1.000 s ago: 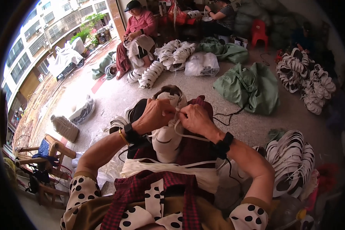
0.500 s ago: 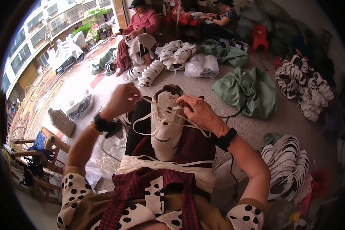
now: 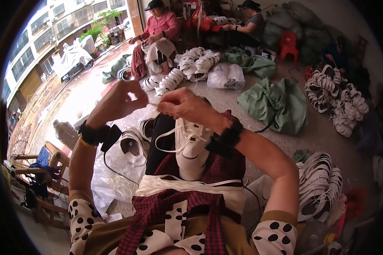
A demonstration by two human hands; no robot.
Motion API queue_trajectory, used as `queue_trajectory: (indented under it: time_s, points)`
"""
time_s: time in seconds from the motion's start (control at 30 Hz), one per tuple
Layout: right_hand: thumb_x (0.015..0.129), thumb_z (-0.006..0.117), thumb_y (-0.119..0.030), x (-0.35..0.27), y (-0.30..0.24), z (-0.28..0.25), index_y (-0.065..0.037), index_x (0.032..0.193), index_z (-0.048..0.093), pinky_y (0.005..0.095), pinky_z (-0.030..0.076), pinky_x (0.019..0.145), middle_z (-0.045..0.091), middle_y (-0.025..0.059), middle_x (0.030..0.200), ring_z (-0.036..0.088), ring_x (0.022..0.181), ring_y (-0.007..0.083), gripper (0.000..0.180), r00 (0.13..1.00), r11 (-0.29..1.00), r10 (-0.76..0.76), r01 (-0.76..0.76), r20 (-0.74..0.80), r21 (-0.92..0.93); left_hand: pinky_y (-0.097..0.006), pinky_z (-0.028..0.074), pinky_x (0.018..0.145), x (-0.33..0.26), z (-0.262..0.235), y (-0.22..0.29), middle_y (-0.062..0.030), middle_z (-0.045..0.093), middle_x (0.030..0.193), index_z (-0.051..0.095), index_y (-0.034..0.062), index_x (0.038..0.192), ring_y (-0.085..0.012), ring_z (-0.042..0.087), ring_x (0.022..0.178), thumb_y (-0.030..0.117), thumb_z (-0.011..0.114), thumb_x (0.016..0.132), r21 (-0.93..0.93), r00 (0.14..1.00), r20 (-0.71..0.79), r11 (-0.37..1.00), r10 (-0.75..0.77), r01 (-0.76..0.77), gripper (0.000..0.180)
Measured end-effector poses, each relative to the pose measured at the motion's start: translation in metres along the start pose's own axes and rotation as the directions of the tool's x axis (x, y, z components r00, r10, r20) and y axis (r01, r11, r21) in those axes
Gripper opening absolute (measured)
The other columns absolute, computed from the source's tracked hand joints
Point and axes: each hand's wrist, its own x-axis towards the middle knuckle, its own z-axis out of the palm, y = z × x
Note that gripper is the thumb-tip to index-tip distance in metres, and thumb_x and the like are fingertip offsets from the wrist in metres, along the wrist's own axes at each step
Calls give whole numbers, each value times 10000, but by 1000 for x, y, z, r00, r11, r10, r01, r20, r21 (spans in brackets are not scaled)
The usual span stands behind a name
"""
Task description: Lacing a pair of white shoes in a shoe manufacturing environment.
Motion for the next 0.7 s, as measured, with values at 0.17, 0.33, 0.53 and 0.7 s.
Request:
queue_trajectory:
  time_s: [0.17,0.33,0.53,0.7]
  points:
    - [955,656,-195,-71,-7,-20,22,978,725,229,483,703,689,5,840,587,765,59,229,952,996,68,-85,-299,-43,-350,562,766,38,72,-1,-93,731,950,743,35,1028,-200,698,887,138,748,827,-122,998,-14,990,69,-70,227]
    - [949,674,-175,-118,20,-21,13,941,725,217,450,684,662,-32,806,559,760,47,195,893,984,107,-158,-437,-82,-381,535,807,69,131,-16,-161,725,1019,679,-19,1165,-238,685,925,275,732,823,-110,978,205,994,36,-13,454]
    - [912,721,-125,-118,58,-8,7,912,727,228,411,623,606,-45,747,498,695,44,132,893,993,51,-94,-447,-74,-354,521,790,80,134,-16,-146,725,951,681,-25,1155,-223,669,857,366,726,801,-225,936,353,970,-4,89,530]
    - [885,724,-111,-111,74,-7,15,911,724,227,411,602,614,-25,749,495,660,54,129,856,980,-38,-68,-516,-185,-326,501,801,80,131,-19,-84,723,944,696,-16,1117,-164,646,860,377,735,828,-310,875,478,918,-75,248,490]
